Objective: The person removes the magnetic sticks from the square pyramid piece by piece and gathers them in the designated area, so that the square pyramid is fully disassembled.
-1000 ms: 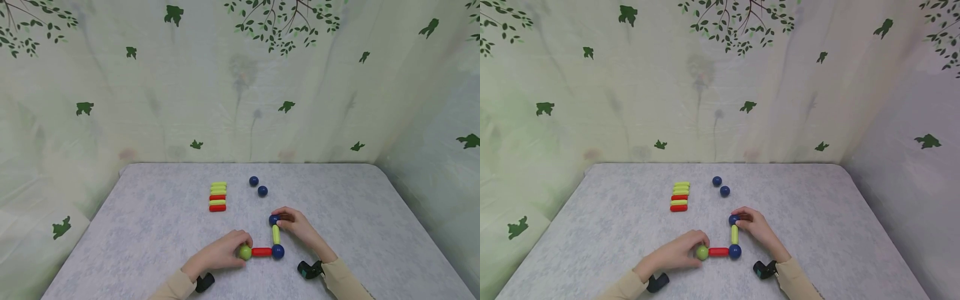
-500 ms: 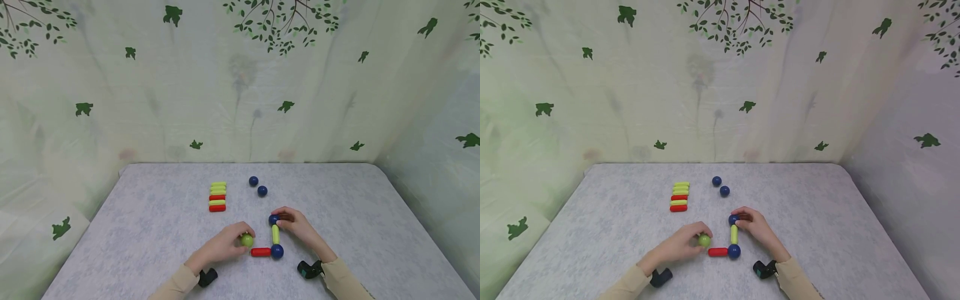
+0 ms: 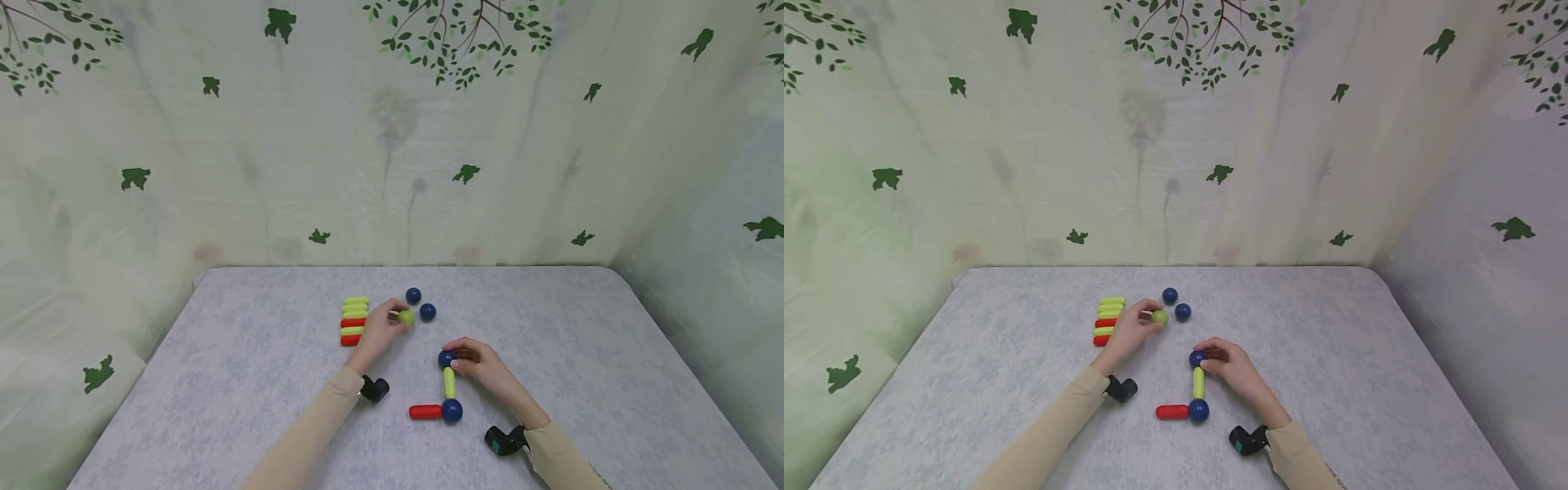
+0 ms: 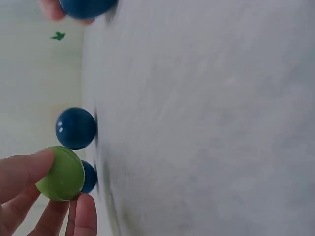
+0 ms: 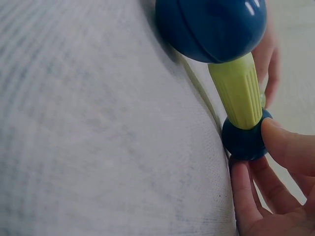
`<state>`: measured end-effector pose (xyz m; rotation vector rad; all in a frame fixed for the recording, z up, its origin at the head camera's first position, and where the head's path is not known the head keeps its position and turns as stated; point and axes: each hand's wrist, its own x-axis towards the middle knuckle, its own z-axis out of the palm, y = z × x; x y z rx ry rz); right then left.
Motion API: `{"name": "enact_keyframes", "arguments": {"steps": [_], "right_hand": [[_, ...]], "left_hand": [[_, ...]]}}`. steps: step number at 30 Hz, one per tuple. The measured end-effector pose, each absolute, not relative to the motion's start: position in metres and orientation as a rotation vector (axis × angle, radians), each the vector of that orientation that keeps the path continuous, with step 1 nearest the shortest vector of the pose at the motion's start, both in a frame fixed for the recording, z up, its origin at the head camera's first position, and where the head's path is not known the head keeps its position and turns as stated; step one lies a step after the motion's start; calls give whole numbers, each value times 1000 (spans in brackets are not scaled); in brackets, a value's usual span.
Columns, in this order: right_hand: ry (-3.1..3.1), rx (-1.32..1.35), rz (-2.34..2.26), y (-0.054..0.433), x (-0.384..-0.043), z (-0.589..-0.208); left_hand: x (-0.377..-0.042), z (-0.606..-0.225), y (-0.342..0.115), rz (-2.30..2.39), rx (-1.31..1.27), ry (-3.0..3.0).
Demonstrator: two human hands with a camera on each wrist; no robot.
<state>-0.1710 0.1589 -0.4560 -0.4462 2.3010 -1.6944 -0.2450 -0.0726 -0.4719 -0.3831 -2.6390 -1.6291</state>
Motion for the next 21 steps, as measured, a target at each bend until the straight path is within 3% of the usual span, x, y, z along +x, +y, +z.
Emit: {"name": "enact_keyframes", "arguments": {"steps": [8,15,18,21], "right_hand": [[2275,-461,-1706,159,-172,-457],[2288,-447,-1700,158,-171,-455],[2288,-444,-1696,157,-170,-455],[2296,-429,-1692,158,-170,-455]], "left_hand": [[-267,-477,-63,-1538,-290,-2708],[-260,-474,-69,-1469,-328,-2737],[-244,-467,-74,-1446,-495,-2761],[-220,-461,-78,-1473,-860,-2824]]}}
